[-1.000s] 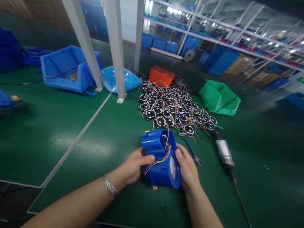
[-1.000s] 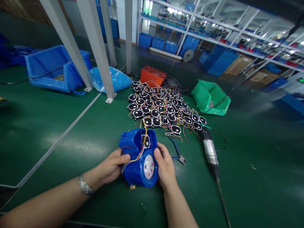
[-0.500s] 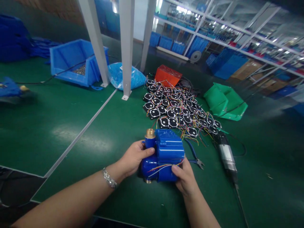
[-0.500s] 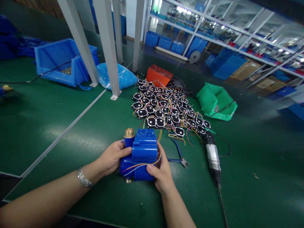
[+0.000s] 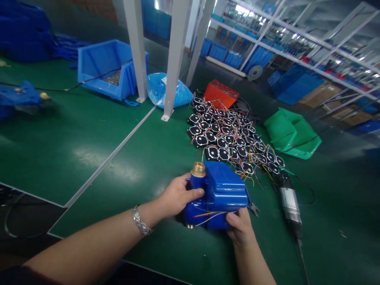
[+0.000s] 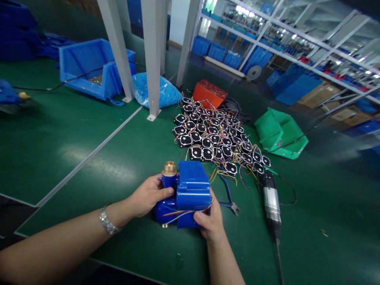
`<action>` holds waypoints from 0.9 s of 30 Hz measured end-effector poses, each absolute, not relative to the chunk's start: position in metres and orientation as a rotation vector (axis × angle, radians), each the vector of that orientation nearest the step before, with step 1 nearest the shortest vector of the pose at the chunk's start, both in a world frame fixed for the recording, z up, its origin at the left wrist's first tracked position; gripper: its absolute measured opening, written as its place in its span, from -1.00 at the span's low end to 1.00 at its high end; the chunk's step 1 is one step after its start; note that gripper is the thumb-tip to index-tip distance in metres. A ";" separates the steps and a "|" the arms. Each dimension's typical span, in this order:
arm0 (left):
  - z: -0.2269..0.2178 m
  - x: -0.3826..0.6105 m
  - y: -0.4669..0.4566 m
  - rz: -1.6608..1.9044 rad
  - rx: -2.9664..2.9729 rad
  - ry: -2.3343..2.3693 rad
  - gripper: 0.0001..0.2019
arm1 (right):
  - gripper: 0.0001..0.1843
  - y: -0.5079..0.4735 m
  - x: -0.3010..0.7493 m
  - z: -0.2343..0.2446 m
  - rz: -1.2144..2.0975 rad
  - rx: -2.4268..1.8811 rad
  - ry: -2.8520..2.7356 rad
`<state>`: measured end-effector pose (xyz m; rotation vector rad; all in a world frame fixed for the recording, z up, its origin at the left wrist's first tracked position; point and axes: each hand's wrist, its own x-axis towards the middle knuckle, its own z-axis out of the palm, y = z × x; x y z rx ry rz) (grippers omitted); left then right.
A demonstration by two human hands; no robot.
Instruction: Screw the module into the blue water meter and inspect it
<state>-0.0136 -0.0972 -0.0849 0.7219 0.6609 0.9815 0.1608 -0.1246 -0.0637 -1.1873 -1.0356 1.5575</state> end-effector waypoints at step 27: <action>-0.075 -0.020 -0.114 1.178 1.247 0.668 -0.59 | -0.23 -0.127 0.186 -0.074 1.602 -0.908 -0.889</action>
